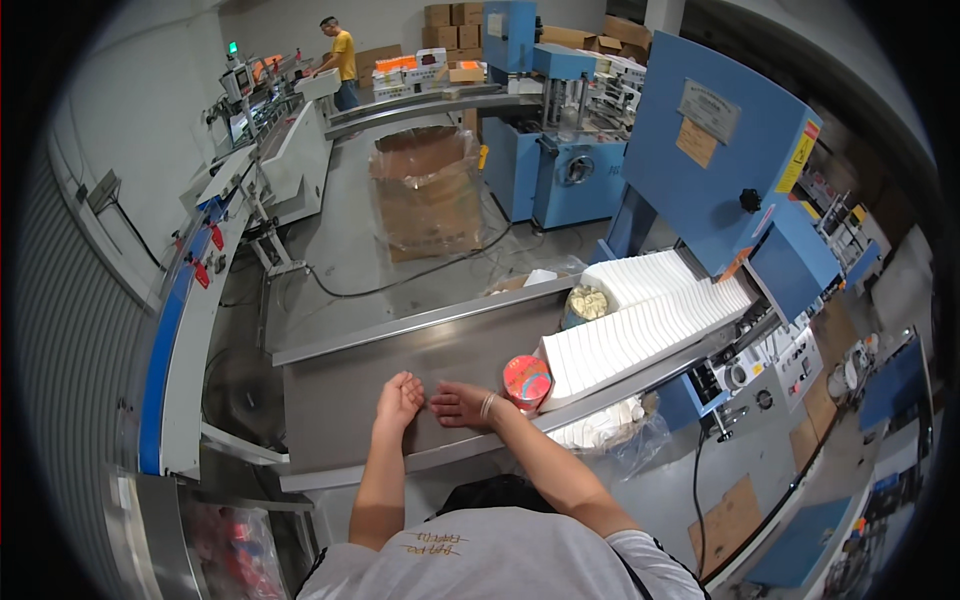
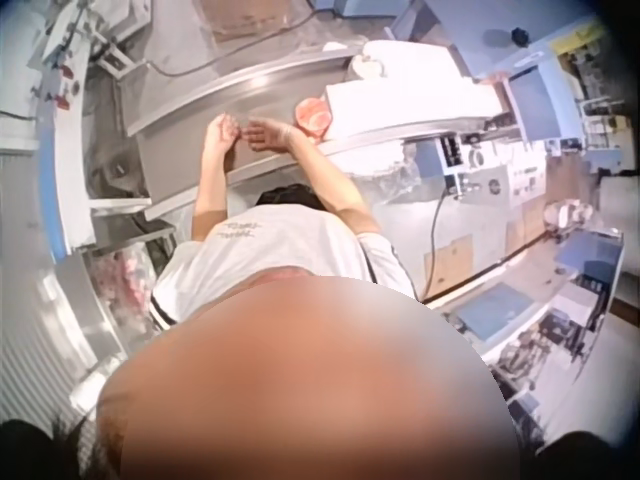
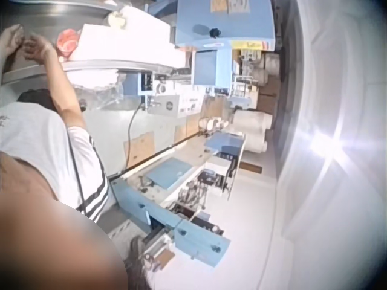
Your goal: Picking up stacks of paper from a machine and placing them onto a moving conveyor belt.
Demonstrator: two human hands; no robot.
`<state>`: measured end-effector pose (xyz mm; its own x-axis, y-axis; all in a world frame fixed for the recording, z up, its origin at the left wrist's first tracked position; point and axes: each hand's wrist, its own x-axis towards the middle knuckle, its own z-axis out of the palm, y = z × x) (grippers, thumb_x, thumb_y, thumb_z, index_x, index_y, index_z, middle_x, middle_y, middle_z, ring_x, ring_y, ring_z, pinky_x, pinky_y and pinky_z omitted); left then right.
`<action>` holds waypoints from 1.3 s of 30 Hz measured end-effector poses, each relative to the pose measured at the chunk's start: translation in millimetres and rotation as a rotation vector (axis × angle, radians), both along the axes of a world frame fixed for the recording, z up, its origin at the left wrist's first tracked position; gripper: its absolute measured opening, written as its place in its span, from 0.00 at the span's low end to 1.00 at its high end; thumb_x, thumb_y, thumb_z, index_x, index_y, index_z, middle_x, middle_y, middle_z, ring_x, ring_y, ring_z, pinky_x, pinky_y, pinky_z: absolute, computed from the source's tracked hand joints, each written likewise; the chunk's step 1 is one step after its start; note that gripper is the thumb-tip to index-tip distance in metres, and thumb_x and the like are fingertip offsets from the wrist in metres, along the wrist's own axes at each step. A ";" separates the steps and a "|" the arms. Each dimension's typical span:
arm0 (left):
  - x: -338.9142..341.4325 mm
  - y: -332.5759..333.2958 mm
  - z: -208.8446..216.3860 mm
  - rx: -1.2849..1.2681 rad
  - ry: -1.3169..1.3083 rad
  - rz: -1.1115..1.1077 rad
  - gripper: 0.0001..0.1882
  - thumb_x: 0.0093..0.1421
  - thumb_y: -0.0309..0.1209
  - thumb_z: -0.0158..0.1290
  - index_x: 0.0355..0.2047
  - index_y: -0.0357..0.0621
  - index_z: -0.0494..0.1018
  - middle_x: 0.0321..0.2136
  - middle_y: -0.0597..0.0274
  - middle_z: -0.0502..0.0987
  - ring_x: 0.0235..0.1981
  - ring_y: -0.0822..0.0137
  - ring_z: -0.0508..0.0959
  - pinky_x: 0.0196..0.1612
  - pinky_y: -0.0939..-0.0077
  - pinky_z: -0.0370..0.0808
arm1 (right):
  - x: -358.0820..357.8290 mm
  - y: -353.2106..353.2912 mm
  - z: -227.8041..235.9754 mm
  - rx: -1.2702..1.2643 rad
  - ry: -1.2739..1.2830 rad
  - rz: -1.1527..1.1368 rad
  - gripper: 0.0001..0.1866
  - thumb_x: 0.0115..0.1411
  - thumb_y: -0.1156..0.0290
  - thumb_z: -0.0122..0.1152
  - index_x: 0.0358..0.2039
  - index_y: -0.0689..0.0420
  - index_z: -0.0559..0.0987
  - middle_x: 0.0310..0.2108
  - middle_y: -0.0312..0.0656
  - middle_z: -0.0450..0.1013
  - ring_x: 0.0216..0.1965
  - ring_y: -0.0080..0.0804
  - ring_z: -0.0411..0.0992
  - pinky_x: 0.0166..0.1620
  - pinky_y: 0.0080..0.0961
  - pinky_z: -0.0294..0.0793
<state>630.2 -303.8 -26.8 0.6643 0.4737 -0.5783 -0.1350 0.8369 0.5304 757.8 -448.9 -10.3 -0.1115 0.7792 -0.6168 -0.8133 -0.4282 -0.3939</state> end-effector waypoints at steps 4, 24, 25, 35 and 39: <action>-0.5 -9.7 23.0 0.013 -0.029 0.033 0.13 0.59 0.40 0.50 0.24 0.45 0.69 0.21 0.60 0.75 0.22 0.63 0.75 0.26 0.70 0.73 | -1.0 -3.6 9.7 0.076 -0.079 0.019 0.16 0.58 0.53 0.57 0.38 0.51 0.72 0.36 0.36 0.73 0.39 0.29 0.72 0.43 0.32 0.75; 2.4 -3.7 6.9 0.188 0.073 0.015 0.12 0.58 0.41 0.51 0.24 0.49 0.70 0.17 0.68 0.71 0.18 0.71 0.71 0.22 0.79 0.68 | -14.2 -13.8 21.4 0.328 -0.177 0.369 0.15 0.59 0.59 0.58 0.39 0.55 0.70 0.34 0.38 0.73 0.33 0.28 0.74 0.36 0.26 0.78; 2.3 -4.9 11.8 0.187 0.073 0.019 0.12 0.58 0.41 0.51 0.24 0.49 0.70 0.17 0.68 0.71 0.18 0.71 0.71 0.22 0.79 0.68 | -13.8 -14.6 21.6 0.422 -0.034 0.360 0.16 0.58 0.59 0.59 0.39 0.55 0.70 0.34 0.38 0.73 0.34 0.29 0.74 0.37 0.26 0.78; -10.3 3.1 27.8 0.167 -0.317 0.019 0.16 0.59 0.44 0.50 0.20 0.50 0.69 0.12 0.69 0.69 0.14 0.73 0.68 0.18 0.79 0.62 | -15.5 -10.0 9.2 0.281 -0.377 0.442 0.16 0.60 0.59 0.57 0.42 0.57 0.70 0.35 0.40 0.74 0.34 0.30 0.75 0.39 0.28 0.78; -12.4 13.3 13.1 0.195 -0.298 -0.015 0.14 0.59 0.42 0.51 0.21 0.48 0.69 0.13 0.67 0.70 0.14 0.71 0.69 0.16 0.79 0.63 | -17.5 -6.3 8.1 0.251 -0.195 0.388 0.15 0.60 0.58 0.56 0.40 0.56 0.70 0.35 0.41 0.74 0.34 0.29 0.75 0.38 0.26 0.78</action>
